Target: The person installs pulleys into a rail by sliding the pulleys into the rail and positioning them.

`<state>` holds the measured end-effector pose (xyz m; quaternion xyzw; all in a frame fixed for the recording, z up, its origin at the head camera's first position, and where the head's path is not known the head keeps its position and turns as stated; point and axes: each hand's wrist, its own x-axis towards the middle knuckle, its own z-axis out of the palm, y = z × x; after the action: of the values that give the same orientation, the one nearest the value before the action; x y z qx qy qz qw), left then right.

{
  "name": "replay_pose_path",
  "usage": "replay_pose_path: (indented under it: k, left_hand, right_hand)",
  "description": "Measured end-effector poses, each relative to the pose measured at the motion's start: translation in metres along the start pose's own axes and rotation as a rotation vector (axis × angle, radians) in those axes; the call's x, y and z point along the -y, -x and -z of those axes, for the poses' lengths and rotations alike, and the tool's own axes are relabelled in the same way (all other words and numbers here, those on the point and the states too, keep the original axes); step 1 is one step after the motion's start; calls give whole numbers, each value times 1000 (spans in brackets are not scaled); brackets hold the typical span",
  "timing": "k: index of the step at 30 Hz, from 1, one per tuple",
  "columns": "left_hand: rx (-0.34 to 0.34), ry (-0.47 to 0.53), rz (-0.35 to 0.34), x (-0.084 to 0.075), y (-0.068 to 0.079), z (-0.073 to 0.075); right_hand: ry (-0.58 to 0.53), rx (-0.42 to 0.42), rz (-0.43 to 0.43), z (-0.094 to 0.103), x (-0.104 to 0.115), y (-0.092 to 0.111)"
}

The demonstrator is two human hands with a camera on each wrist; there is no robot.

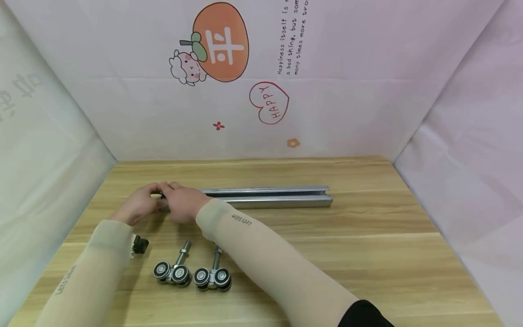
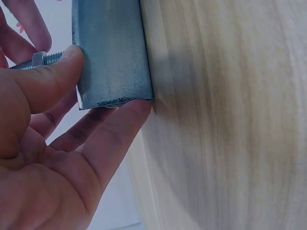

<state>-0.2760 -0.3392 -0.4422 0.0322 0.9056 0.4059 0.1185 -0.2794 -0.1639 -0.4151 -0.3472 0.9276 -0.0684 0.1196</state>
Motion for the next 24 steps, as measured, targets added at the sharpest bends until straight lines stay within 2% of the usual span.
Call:
replay_pose_path:
  k: [7, 12, 19, 24]
  left_hand:
    - [-3, -20, 6, 0, 0, 2]
    - [-27, -51, 6, 0, -2, 0]
    - [-39, -62, 11, -1, -4, 0]
    - [-37, -74, 5, 1, -5, 0]
  right_hand:
    - [9, 0, 0, 2, 0, 4]
    - [-35, -11, -22, 5, -9, 10]
    - [-104, -24, -23, 15, -50, 32]
    - [-131, -42, 10, 11, -77, 53]
